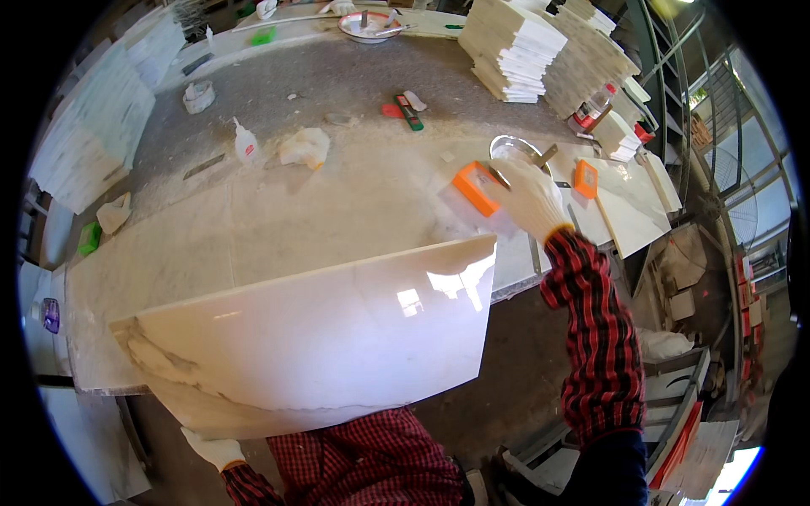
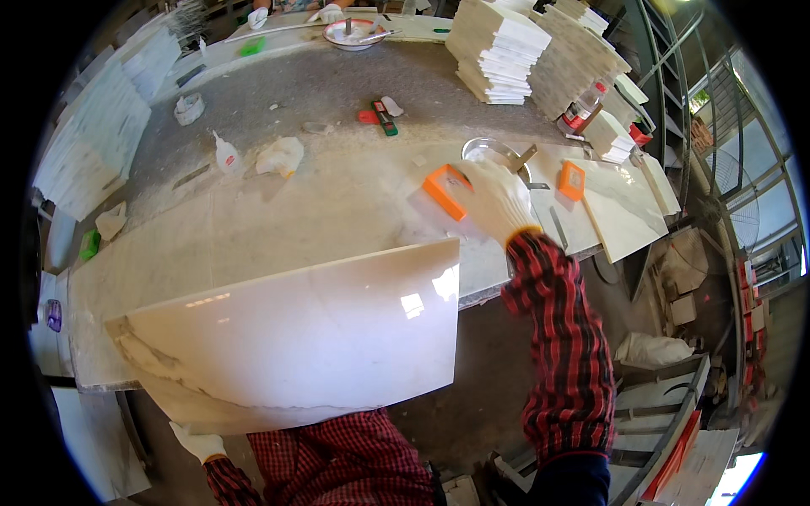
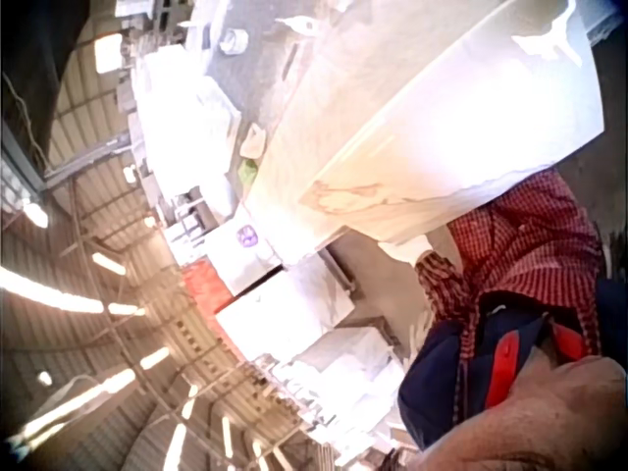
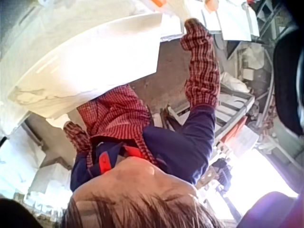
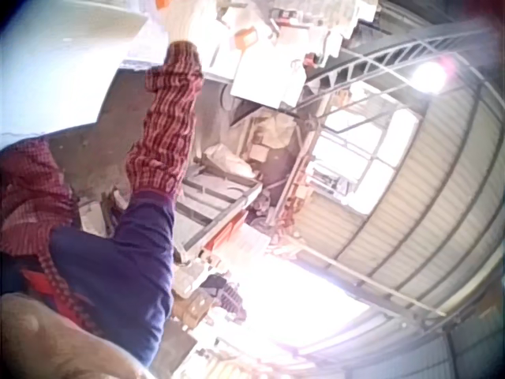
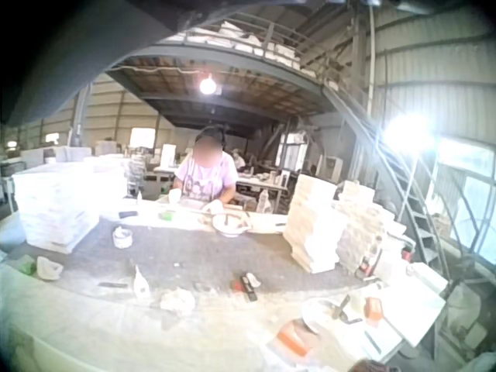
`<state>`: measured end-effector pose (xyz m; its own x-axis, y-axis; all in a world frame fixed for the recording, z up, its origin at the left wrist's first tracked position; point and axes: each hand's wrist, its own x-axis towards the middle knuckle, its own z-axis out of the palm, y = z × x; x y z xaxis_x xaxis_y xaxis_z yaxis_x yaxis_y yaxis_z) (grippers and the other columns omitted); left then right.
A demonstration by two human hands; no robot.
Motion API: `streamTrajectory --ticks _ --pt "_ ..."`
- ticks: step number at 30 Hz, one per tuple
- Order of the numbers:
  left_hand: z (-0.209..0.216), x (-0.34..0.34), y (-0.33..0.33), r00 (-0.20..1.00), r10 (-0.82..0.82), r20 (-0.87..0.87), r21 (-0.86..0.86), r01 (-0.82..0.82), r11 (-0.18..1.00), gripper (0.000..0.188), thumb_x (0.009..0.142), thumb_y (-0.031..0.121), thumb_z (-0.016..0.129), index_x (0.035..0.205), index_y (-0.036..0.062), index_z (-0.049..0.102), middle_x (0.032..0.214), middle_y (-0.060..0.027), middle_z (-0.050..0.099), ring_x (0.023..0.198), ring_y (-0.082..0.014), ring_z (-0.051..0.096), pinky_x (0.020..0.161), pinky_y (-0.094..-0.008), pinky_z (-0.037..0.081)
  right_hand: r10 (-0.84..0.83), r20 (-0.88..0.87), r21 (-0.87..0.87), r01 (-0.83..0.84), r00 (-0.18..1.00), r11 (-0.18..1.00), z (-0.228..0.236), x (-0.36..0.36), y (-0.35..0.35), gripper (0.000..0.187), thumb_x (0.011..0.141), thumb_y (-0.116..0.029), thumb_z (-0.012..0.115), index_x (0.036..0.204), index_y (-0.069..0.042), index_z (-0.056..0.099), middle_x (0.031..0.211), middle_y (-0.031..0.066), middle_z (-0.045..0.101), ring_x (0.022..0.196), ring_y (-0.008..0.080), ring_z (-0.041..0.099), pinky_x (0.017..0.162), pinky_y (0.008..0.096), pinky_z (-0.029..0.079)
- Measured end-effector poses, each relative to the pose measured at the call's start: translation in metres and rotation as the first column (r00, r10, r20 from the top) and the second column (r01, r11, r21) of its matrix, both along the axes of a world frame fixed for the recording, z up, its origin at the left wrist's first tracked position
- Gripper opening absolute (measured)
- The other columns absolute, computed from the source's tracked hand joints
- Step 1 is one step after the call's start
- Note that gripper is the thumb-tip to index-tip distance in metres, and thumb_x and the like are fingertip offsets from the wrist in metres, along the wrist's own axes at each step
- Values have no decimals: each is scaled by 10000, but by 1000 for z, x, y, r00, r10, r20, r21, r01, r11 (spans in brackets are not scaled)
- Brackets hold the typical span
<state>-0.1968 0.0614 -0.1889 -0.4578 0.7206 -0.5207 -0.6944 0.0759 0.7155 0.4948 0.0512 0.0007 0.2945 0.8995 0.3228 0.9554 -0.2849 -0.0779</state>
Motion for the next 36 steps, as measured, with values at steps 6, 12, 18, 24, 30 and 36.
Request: streamTrajectory --ticks 6,12,18,24,30,36 --pt "9 -7 -2 927 -30 -374 -67 5 998 616 1063 441 548 1543 65 459 1578 -104 476 1429 -277 459 1184 -437 391 -13 262 -476 141 965 868 -5 13 37 510 799 -427 729 1230 -165 653 1135 166 687 1083 372 671 798 519 554" --pt "60 0 37 171 15 -985 24 52 998 622 1036 316 661 1541 15 457 1571 -159 480 1422 -282 475 1188 -397 375 33 433 -516 217 901 829 22 -13 51 582 799 -492 748 1197 -68 704 1283 135 621 1173 330 618 898 467 529" --pt "87 27 122 249 4 -969 84 315 945 622 1079 311 591 1575 -17 408 1625 -204 414 1475 -297 415 1201 -376 357 15 336 -411 132 942 902 -6 17 55 604 762 -523 777 1128 -42 759 1549 172 454 1425 384 424 1105 510 413" --pt "101 56 148 59 127 -990 139 288 948 644 1091 351 561 1571 -45 394 1633 -217 399 1498 -309 390 1240 -393 293 43 299 -520 125 953 845 -5 10 64 724 741 -482 787 1325 -72 669 1626 175 377 1488 435 317 1181 557 325" --pt "100 56 147 68 95 -993 110 265 958 646 1088 364 565 1564 -43 405 1617 -217 420 1485 -323 405 1236 -402 299 92 -181 -431 -164 979 887 10 -10 63 689 742 -332 781 1374 -95 643 1484 155 561 1397 344 499 1128 455 416" --pt "102 60 145 70 98 -993 112 250 962 638 1088 368 562 1557 -40 417 1606 -222 433 1479 -329 412 1231 -408 303 232 -580 -367 -504 781 782 81 -27 48 641 785 -266 737 1383 -86 597 1085 101 671 978 218 637 884 341 513"
